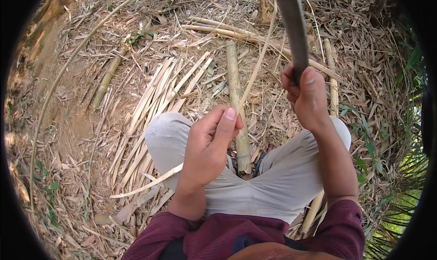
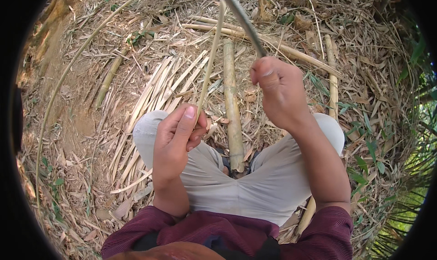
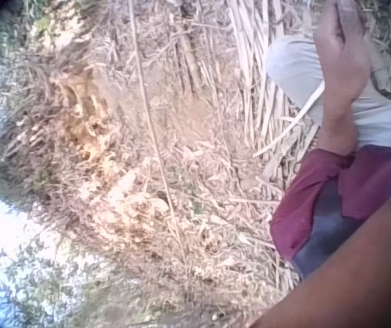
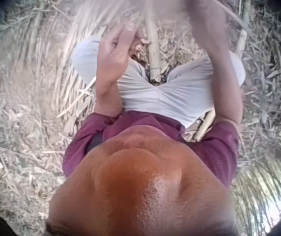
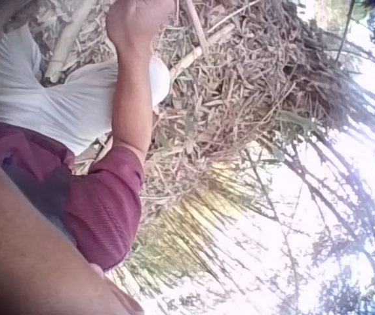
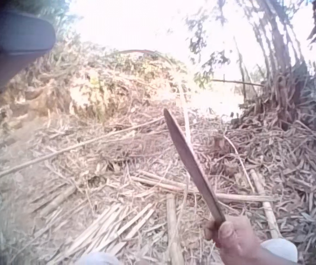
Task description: The person shaves a strip of bamboo with a knife, holding the strip across their lap and pulling the blade along the surface to remove layers.
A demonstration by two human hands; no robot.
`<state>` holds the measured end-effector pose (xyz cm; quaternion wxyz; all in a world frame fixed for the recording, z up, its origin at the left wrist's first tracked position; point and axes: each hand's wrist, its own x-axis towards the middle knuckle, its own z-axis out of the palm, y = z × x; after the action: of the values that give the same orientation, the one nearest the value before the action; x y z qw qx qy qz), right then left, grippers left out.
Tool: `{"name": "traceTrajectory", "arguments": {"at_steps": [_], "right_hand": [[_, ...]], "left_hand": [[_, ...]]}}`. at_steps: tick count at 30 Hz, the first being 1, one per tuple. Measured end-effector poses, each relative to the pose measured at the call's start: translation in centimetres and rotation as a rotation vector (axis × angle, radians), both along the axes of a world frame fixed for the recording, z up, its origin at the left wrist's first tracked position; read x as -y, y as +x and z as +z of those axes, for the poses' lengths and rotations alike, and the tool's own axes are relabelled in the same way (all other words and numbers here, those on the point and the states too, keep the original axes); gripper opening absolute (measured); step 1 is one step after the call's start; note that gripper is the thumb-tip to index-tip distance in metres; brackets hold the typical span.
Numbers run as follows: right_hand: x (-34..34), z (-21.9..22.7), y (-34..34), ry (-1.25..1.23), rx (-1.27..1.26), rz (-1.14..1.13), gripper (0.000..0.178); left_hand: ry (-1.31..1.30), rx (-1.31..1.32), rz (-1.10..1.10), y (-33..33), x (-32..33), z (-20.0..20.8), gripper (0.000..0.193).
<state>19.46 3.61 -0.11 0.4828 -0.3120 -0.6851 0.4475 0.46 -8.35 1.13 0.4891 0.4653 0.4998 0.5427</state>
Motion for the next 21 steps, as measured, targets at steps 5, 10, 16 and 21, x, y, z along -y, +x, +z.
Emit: {"name": "traceTrajectory", "arguments": {"at_steps": [5, 10, 16, 21], "right_hand": [[2.1, 1.2, -2.0, -0.023, 0.078, 0.023, 0.034], [2.5, 2.9, -2.2, -0.152, -0.104, -0.045, 0.028], [1.3, 3.7, -0.4, -0.202, -0.247, 0.068, 0.03], [1.3, 3.2, -0.4, -0.169, -0.269, 0.0, 0.035]], "left_hand": [[0.048, -0.163, 0.039, 0.7, -0.8, -0.1, 0.031], [0.232, -0.412, 0.175, 2.0, -3.3, 0.3, 0.028], [0.165, -0.722, 0.184, 1.9, -3.1, 2.8, 0.03], [0.185, -0.725, 0.142, 0.9, -3.3, 2.9, 0.041]]}}
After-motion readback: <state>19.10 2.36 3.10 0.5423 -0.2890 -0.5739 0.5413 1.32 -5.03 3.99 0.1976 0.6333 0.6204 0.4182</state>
